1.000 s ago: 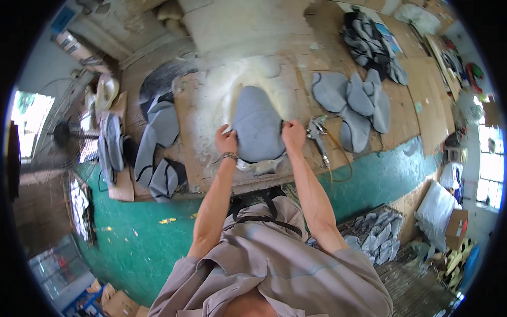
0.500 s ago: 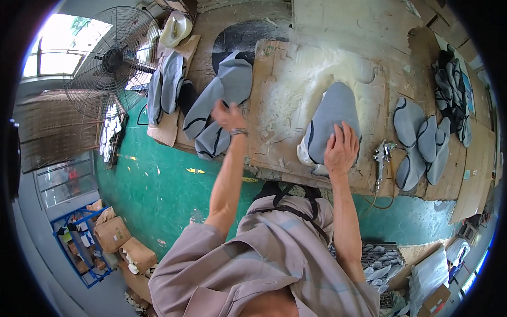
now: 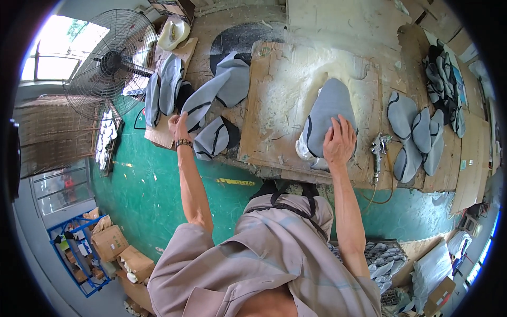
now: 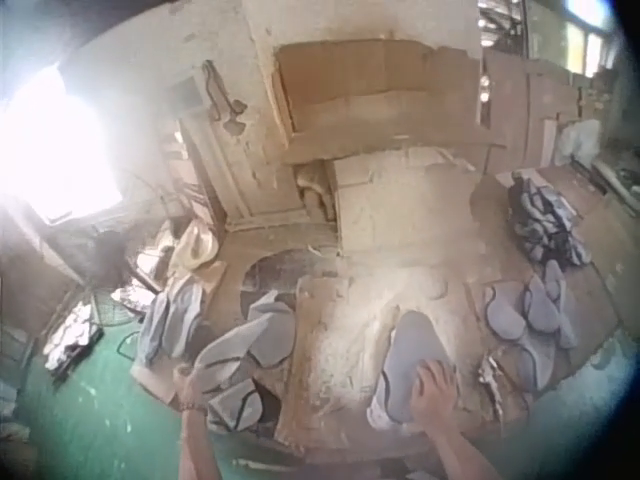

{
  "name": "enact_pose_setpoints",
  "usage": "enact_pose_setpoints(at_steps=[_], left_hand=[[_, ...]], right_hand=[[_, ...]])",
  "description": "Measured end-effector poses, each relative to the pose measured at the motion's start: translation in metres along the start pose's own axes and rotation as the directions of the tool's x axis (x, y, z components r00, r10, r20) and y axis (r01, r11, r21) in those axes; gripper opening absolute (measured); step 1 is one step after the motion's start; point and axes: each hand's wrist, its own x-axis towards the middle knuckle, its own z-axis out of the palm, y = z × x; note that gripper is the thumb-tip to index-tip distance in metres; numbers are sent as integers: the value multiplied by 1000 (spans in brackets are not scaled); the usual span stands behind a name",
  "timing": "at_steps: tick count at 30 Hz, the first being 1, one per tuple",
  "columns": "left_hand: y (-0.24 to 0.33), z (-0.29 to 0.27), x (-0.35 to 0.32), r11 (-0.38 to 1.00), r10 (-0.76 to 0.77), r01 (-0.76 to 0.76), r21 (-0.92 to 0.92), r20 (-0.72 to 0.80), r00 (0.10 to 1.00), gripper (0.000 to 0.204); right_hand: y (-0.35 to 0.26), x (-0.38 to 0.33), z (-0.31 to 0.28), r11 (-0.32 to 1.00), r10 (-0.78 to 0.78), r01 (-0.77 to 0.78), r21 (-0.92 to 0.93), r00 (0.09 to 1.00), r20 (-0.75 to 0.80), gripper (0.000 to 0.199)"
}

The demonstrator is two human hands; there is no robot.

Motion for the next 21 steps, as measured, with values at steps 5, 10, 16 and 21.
enact_pose_setpoints(at_steps=[5, 10, 16, 21], left_hand=[[129, 44, -108, 941, -59, 159, -299, 317, 947, 47], [180, 57, -192, 887, 168, 47, -460, 414, 895, 41], [209, 83, -313, 921, 294, -50, -386, 606, 739, 42], [176, 68, -350, 880, 152, 193, -434, 641, 752, 35]], right_hand=[[10, -2, -19, 998, 40, -39, -48, 999, 24, 29], [-57, 28, -64, 954, -22, -7, 299, 995, 94, 27], [-98, 59, -91, 151, 86, -680, 717, 732, 676, 33], [-67, 66, -108, -484, 191, -347, 803, 854, 484, 19]])
